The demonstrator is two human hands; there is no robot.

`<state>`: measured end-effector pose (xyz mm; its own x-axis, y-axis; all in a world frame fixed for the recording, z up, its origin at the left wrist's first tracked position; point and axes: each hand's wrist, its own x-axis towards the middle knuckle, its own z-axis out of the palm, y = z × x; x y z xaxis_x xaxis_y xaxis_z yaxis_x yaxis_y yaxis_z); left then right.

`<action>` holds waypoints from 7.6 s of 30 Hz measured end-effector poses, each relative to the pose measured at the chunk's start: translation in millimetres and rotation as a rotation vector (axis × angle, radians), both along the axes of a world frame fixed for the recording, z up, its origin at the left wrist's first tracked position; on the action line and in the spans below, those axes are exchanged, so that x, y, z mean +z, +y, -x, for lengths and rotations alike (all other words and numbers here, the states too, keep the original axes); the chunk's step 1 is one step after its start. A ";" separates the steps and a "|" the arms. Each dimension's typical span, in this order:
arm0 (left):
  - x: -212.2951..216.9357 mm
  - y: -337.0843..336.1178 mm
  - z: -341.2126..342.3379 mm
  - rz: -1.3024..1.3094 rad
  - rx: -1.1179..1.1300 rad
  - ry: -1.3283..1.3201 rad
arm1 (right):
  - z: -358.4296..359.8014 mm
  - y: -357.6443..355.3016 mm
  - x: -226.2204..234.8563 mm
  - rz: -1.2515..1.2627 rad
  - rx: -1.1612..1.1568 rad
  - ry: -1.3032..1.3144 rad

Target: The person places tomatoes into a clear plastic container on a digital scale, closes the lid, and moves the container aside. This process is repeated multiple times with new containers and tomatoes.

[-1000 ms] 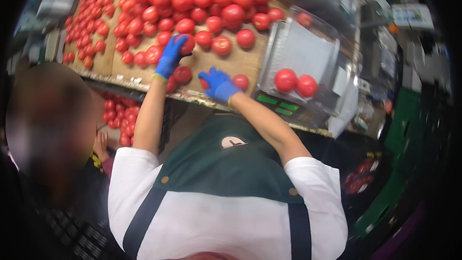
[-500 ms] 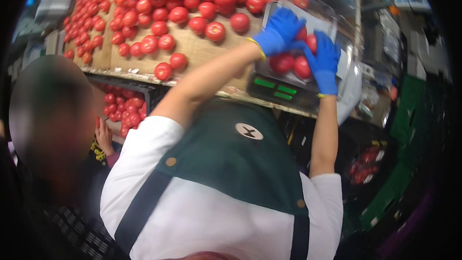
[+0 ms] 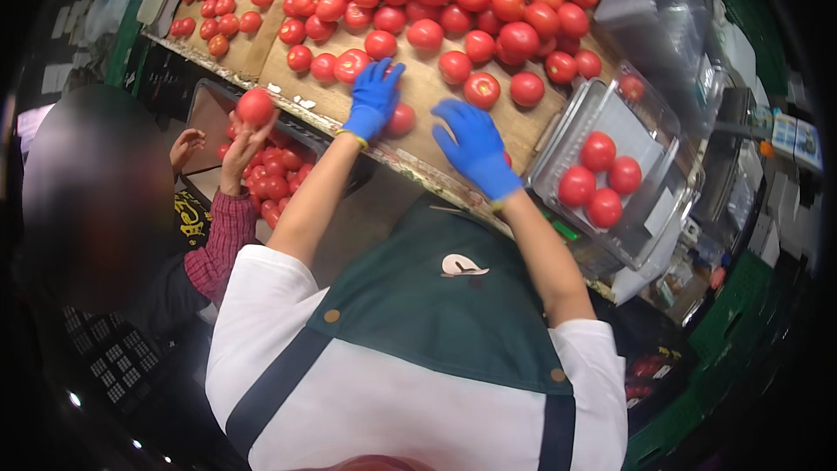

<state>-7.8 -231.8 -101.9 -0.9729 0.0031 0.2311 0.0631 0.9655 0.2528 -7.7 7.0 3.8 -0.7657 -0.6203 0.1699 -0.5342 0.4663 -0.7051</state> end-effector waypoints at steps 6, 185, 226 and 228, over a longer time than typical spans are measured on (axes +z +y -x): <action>37.8 28.1 15.3 -0.596 0.017 -0.383 | 81.9 -92.2 -62.6 0.084 -0.148 0.051; 73.3 126.0 55.3 -0.500 -0.469 -0.551 | -186.1 221.1 45.1 0.880 -0.683 -0.949; 130.0 182.4 59.3 -1.103 -0.342 -1.014 | -166.1 379.2 -12.9 0.642 -1.256 -0.706; 142.6 162.9 89.7 -1.025 -0.352 -0.664 | -176.4 400.4 11.9 0.493 -1.371 -0.483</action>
